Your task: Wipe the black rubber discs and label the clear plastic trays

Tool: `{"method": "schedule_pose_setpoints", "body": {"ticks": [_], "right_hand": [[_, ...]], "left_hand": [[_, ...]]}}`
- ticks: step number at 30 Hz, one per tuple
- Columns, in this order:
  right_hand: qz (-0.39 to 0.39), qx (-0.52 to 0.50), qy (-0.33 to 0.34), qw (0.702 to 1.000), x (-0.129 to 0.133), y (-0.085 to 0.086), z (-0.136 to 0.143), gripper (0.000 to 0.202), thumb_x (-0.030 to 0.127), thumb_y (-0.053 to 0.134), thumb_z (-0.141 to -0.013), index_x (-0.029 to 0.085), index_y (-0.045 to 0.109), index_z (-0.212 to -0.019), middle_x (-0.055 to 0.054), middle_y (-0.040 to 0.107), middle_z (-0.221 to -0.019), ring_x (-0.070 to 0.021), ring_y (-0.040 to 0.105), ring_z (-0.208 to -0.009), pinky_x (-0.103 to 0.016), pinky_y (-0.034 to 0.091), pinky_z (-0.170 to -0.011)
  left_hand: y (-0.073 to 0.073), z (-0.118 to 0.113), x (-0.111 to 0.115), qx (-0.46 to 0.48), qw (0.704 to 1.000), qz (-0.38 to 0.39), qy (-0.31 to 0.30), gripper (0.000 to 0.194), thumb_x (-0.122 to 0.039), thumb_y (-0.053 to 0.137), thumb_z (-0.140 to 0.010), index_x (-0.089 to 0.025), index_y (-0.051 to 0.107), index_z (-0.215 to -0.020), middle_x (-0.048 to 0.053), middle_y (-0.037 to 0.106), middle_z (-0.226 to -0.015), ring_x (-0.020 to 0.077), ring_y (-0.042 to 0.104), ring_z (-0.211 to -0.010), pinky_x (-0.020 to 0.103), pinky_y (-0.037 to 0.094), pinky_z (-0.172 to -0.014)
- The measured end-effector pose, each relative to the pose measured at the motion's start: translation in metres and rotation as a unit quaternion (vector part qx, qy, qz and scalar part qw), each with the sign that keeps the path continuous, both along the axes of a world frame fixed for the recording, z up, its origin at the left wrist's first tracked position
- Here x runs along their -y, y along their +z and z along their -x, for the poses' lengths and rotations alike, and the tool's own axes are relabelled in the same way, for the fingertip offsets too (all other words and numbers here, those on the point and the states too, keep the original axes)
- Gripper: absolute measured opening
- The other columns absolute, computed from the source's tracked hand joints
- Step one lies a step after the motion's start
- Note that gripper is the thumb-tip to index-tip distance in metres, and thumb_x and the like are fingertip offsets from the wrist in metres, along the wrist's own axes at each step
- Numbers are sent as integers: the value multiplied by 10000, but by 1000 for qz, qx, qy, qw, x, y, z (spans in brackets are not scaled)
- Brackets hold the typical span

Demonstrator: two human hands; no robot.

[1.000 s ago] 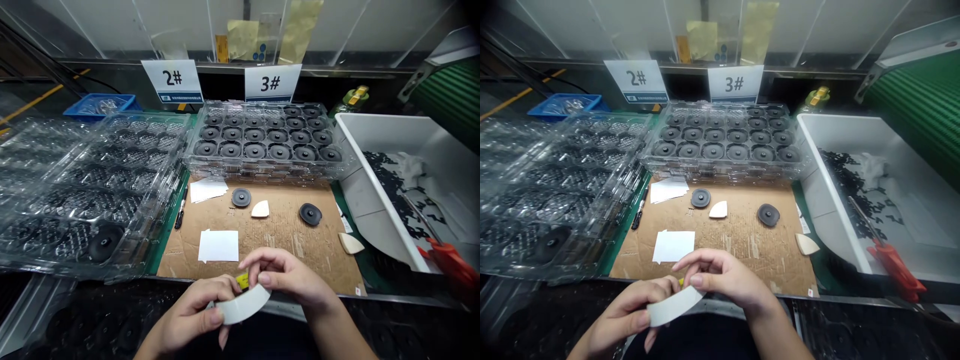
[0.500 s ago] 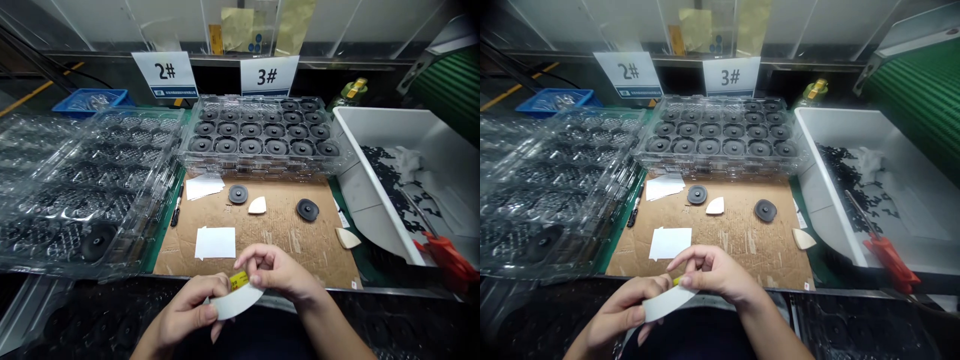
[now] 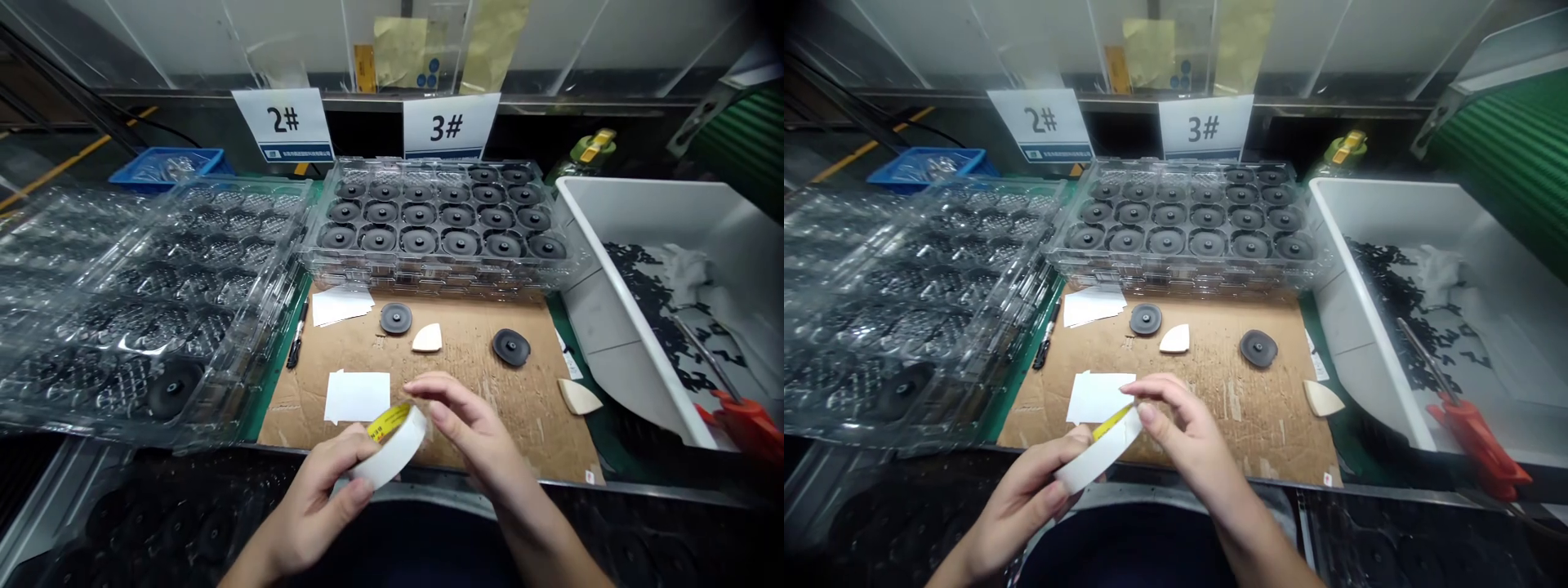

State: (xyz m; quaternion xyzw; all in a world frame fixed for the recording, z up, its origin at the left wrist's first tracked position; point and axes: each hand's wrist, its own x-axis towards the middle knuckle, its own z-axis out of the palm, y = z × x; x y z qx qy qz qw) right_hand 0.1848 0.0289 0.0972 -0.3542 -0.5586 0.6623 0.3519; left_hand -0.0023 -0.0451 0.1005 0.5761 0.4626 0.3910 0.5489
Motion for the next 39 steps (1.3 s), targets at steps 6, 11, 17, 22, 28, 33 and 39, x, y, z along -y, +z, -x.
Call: {"method": "schedule_pose_setpoints", "body": {"ticks": [6, 11, 17, 22, 28, 33, 39], "right_hand": [[-224, 154, -47, 961, 15, 5, 3, 365, 201, 479, -859, 265, 502, -1217, -62, 480, -1204, -205, 433, -1119, -369, 361, -951], [-328, 175, -42, 927, 22, 1, 9, 485, 149, 518, -825, 238, 426, -1293, -87, 442, -1259, -236, 398, -1144, -401, 354, -953], [-279, 151, -71, 946, 20, 3, 9, 396, 127, 565, -801, 284, 549, -1164, -60, 534, -1095, -203, 487, -1005, -360, 430, -841], [-253, 87, -105, 958, 25, 0, 9, 314, 47, 566, -775, 286, 621, -970, -33, 565, -939, -183, 525, -888, -344, 442, -760], [-237, 78, -148, 957, 22, 0, 3, 238, 55, 612, -743, 254, 615, -873, -32, 543, -916, -183, 512, -883, -334, 411, -765], [-235, 92, -173, 952, 15, 3, -3, 206, 100, 620, -753, 259, 626, -883, -29, 537, -927, -179, 508, -881, -322, 410, -769], [-202, 154, -138, 957, 0, 9, -9, 446, 258, 609, -787, 264, 475, -1213, -59, 536, -1058, -200, 508, -933, -358, 418, -820]], "left_hand": [[-2, -7, -1, -96, 987, -123, 40, 159, -194, 443, -827, -185, 573, -917, 39, 493, -688, 186, 432, -676, 306, 330, -659], [-1, -8, -5, -126, 975, -176, 50, 270, -100, 469, -784, -203, 571, -1013, 58, 569, -765, 207, 464, -709, 315, 330, -688], [-3, -8, -5, -149, 970, -188, 39, 345, -79, 495, -759, -219, 581, -1063, 57, 603, -750, 206, 462, -644, 321, 310, -668], [-8, -11, -4, -160, 969, -175, 65, 238, -131, 470, -795, -203, 579, -993, 48, 556, -718, 198, 454, -661, 322, 328, -666], [-8, -13, -6, -174, 972, -153, 39, 166, -118, 446, -804, -174, 567, -903, 42, 533, -685, 187, 445, -673, 304, 331, -660], [0, -14, -15, -216, 967, -136, 8, 125, -125, 433, -816, -169, 548, -800, 43, 540, -682, 176, 452, -660, 292, 327, -654], [5, -11, -25, -279, 945, -171, -16, 119, -130, 434, -825, -142, 543, -870, 46, 543, -694, 171, 443, -655, 305, 319, -663]]}}
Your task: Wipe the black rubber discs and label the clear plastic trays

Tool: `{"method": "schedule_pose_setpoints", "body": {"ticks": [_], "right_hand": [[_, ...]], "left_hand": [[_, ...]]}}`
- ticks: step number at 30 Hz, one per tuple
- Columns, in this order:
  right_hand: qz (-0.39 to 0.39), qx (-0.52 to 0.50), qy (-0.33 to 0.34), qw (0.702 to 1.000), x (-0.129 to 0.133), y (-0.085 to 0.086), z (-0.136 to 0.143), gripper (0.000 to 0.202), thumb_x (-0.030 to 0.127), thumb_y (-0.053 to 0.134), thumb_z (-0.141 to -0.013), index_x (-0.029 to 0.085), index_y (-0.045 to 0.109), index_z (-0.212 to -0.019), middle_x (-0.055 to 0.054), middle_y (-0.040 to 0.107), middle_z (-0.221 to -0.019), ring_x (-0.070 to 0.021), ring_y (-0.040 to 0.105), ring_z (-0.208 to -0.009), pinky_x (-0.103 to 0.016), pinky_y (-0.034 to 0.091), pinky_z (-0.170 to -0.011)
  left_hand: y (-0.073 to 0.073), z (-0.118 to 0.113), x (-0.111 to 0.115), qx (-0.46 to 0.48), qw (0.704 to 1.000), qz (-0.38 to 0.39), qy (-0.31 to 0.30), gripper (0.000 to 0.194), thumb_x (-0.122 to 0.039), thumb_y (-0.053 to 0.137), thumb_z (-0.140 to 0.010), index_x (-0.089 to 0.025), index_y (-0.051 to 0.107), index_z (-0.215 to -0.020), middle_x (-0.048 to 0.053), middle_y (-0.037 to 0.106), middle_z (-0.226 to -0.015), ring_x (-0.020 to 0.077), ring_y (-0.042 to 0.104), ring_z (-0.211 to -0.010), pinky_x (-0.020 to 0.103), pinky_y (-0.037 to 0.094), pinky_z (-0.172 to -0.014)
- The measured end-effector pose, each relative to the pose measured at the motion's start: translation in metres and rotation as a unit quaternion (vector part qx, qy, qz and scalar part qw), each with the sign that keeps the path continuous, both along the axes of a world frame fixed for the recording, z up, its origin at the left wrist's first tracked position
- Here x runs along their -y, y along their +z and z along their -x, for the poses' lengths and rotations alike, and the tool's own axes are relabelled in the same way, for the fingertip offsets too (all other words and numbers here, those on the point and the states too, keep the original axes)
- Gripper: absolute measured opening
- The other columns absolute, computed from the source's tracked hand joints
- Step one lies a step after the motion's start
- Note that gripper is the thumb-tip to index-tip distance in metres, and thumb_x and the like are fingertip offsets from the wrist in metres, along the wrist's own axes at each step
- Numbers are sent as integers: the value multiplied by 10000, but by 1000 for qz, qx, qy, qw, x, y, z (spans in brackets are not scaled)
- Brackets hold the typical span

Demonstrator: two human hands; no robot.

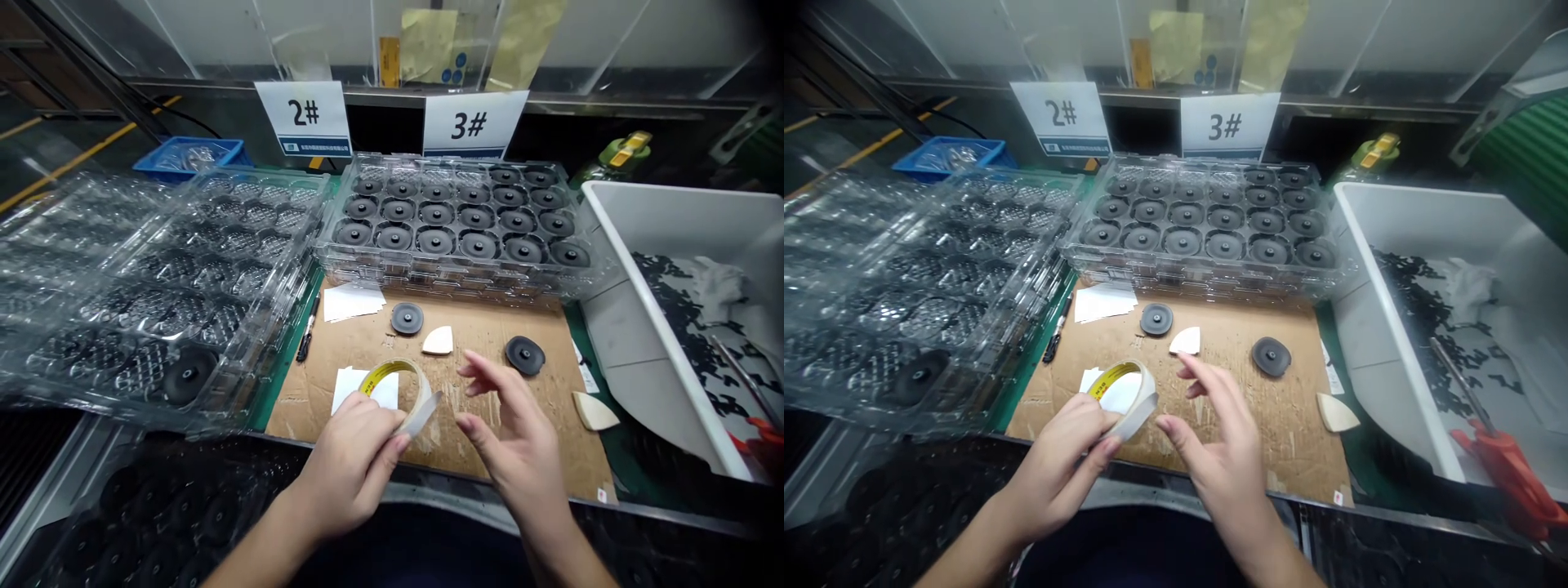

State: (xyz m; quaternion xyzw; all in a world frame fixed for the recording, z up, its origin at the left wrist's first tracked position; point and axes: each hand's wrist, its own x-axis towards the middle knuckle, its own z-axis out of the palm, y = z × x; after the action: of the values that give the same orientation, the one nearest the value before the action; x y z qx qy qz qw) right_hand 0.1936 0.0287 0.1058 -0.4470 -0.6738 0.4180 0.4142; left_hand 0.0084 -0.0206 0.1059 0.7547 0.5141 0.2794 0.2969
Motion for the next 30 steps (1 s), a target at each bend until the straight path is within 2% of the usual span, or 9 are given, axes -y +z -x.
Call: {"method": "schedule_pose_setpoints", "body": {"ticks": [3, 5, 7, 14, 19, 30], "right_hand": [[-27, 78, 78, 994, -8, 4, 0, 232, 259, 608, -788, 258, 620, -1019, -46, 575, -989, -201, 525, -924, -354, 429, -808], [-47, 76, 80, 993, -11, 6, 1, 113, 223, 596, -796, 259, 661, -881, -29, 593, -910, -185, 540, -890, -340, 440, -786], [-69, 80, 69, 992, -13, 7, 0, 98, 196, 606, -788, 260, 671, -822, -20, 594, -877, -175, 543, -862, -331, 443, -761], [-160, 139, 63, 975, -20, 16, -10, 109, 169, 639, -757, 257, 676, -810, -17, 609, -815, -181, 530, -819, -344, 425, -724], [-184, 178, 46, 966, -21, 25, -16, 79, 188, 644, -756, 247, 674, -799, -19, 617, -791, -186, 522, -810, -348, 421, -722], [-221, 212, 41, 951, -20, 22, -19, 50, 198, 652, -751, 233, 672, -779, -33, 620, -807, -192, 512, -808, -367, 408, -729]], "left_hand": [[1, 1, 1, -2, 1000, -9, -3, 116, -129, 425, -830, -156, 532, -868, 40, 550, -706, 169, 445, -653, 312, 321, -671], [1, 1, 2, -4, 1000, -11, 1, 129, -130, 410, -838, -157, 532, -869, 34, 548, -704, 166, 445, -653, 315, 326, -672], [2, 1, 2, -14, 1000, 0, 7, 140, -144, 395, -851, -156, 532, -875, 29, 547, -707, 165, 451, -664, 314, 336, -673], [6, 4, -8, -56, 997, 60, 7, 198, -228, 345, -888, -180, 538, -880, 50, 604, -842, 184, 516, -792, 326, 388, -759], [10, 5, -15, -69, 996, 62, 4, 245, -249, 315, -897, -186, 552, -900, 56, 616, -851, 187, 536, -800, 330, 399, -772], [6, 0, -18, -84, 994, 63, 26, 278, -245, 279, -903, -186, 550, -887, 52, 613, -821, 188, 535, -790, 336, 381, -798]]}}
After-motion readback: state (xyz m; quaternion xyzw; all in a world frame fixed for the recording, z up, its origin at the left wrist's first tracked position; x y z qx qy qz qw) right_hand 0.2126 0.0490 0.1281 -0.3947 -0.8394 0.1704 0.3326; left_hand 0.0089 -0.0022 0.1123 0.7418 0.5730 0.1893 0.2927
